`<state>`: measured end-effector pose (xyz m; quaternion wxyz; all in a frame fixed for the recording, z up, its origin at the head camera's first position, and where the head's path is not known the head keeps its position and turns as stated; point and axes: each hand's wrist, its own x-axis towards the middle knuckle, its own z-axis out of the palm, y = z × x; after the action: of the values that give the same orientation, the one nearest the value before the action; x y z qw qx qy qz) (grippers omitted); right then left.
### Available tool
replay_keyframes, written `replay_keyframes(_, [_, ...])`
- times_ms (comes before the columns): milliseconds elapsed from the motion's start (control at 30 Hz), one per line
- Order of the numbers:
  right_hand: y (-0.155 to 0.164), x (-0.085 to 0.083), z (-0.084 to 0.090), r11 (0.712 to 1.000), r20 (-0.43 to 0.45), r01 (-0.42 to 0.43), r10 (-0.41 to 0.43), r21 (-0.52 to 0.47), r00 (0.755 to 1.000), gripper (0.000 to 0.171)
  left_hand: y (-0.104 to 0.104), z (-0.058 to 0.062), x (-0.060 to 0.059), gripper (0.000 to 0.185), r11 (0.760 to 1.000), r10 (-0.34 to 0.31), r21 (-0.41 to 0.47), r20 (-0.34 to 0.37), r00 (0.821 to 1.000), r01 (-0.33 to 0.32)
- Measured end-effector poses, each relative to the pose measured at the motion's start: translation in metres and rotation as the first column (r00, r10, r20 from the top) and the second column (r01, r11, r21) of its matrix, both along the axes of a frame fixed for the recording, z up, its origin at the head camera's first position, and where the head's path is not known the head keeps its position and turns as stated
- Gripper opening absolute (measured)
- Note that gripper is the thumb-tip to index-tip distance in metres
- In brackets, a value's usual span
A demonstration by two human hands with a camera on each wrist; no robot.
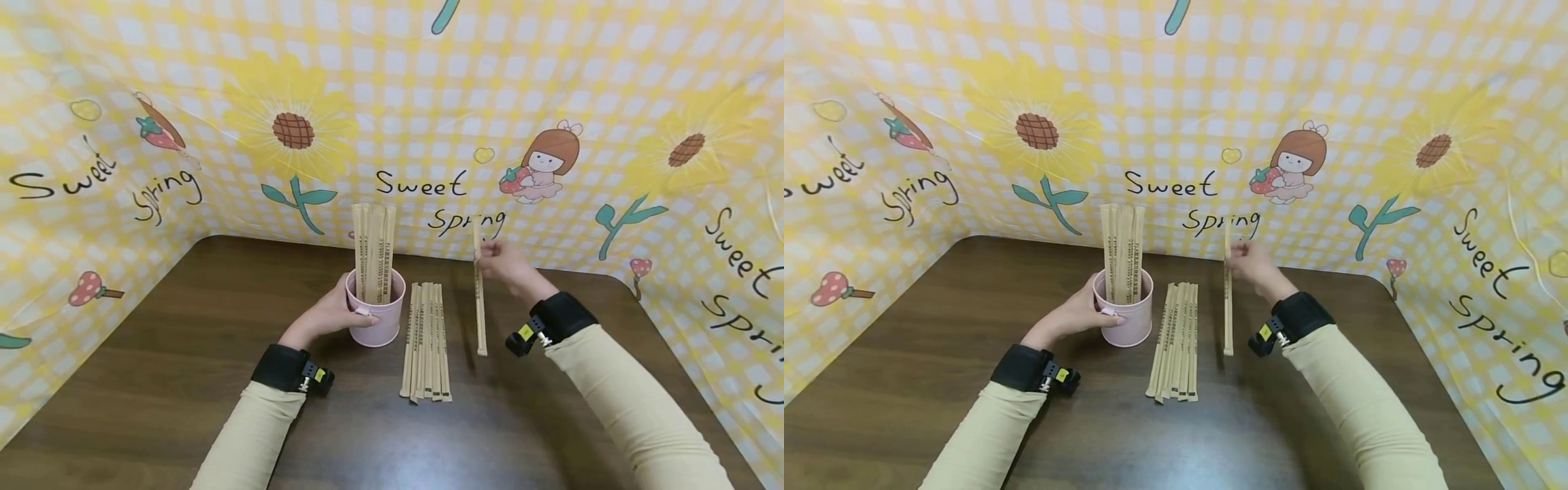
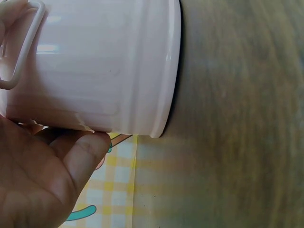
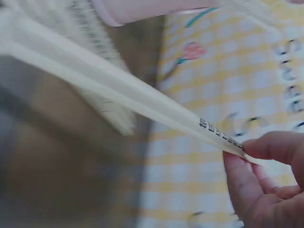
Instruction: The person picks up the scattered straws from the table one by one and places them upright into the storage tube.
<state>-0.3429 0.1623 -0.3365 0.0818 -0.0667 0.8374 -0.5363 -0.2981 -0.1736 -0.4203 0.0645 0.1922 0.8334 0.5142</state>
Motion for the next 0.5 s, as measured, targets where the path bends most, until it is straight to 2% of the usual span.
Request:
replay_keyframes(133, [-0.008,0.006,0.042,0.997,-0.141,0.021,-0.031,-0.073,0.990,0.051,0.002,-0.001,0.000,0.105,1.000,-0.014,-0.008,0.012,1.000,0.014])
replay_keyframes(233, [-0.022,0.013,0.071,0.992,-0.265,0.022,-0.055,-0.125,0.963,0.054,0.003,0.000,-0.001,0.102,1.000,-0.025,0.008,-0.003,1.000,0.025])
replay_keyframes(300, [-0.034,0.017,0.086,0.985,-0.344,0.012,-0.071,-0.171,0.936,0.057,0.003,0.000,-0.002,0.098,0.999,-0.031,0.024,-0.023,0.999,0.031])
replay_keyframes(400, [-0.054,0.023,0.096,0.970,-0.426,-0.014,-0.094,-0.244,0.900,0.059,0.002,0.001,-0.002,0.095,0.999,-0.028,0.035,-0.039,0.999,0.030])
replay_keyframes(500, [-0.075,0.029,0.093,0.952,-0.480,-0.045,-0.111,-0.301,0.870,0.056,0.000,0.002,-0.002,0.094,0.998,-0.040,0.046,-0.048,0.998,0.042])
